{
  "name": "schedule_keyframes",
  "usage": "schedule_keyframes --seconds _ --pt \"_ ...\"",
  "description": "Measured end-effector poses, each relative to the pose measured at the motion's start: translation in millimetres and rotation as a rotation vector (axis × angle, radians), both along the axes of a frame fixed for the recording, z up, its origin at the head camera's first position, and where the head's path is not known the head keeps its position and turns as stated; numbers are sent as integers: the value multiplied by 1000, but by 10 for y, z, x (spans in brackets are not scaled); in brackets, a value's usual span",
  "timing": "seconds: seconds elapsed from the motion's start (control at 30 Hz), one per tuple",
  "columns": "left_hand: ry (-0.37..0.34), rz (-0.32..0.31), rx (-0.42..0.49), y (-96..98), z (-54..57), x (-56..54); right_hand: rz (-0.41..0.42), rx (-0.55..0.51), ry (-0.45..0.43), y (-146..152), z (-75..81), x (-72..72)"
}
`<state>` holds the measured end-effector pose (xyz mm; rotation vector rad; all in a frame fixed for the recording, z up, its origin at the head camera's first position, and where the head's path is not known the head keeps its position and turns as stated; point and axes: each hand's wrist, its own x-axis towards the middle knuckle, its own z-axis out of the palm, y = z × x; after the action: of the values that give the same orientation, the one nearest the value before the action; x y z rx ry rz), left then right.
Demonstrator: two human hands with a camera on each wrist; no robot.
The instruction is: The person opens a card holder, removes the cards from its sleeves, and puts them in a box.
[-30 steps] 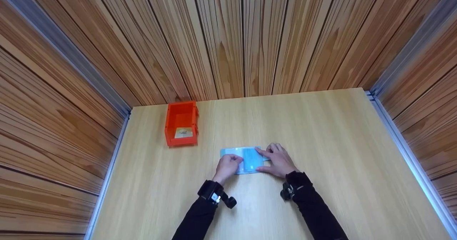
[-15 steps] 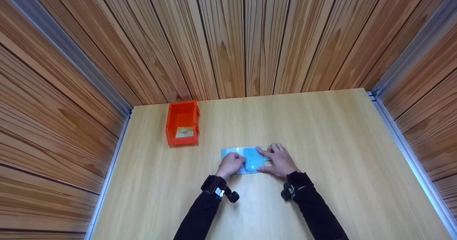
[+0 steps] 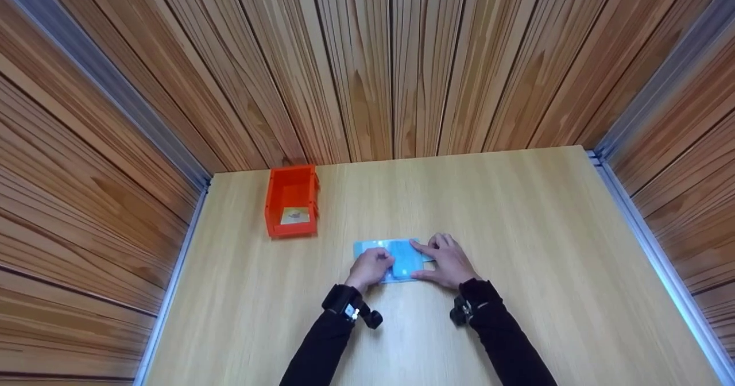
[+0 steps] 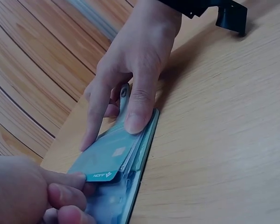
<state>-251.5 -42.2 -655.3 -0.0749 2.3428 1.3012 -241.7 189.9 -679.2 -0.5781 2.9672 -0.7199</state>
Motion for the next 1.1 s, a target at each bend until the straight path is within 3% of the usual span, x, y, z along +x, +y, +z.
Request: schedule_keyframes --seconds 0.3,0.9,1.1 --pt "-25 26 47 -29 23 11 -6 16 22 -3 6 -11" --pt "-20 65 95 -283 40 77 0 -29 21 -7 -25 7" --pt "-72 104 89 -387 61 95 -11 -25 -4 -4 -18 13"
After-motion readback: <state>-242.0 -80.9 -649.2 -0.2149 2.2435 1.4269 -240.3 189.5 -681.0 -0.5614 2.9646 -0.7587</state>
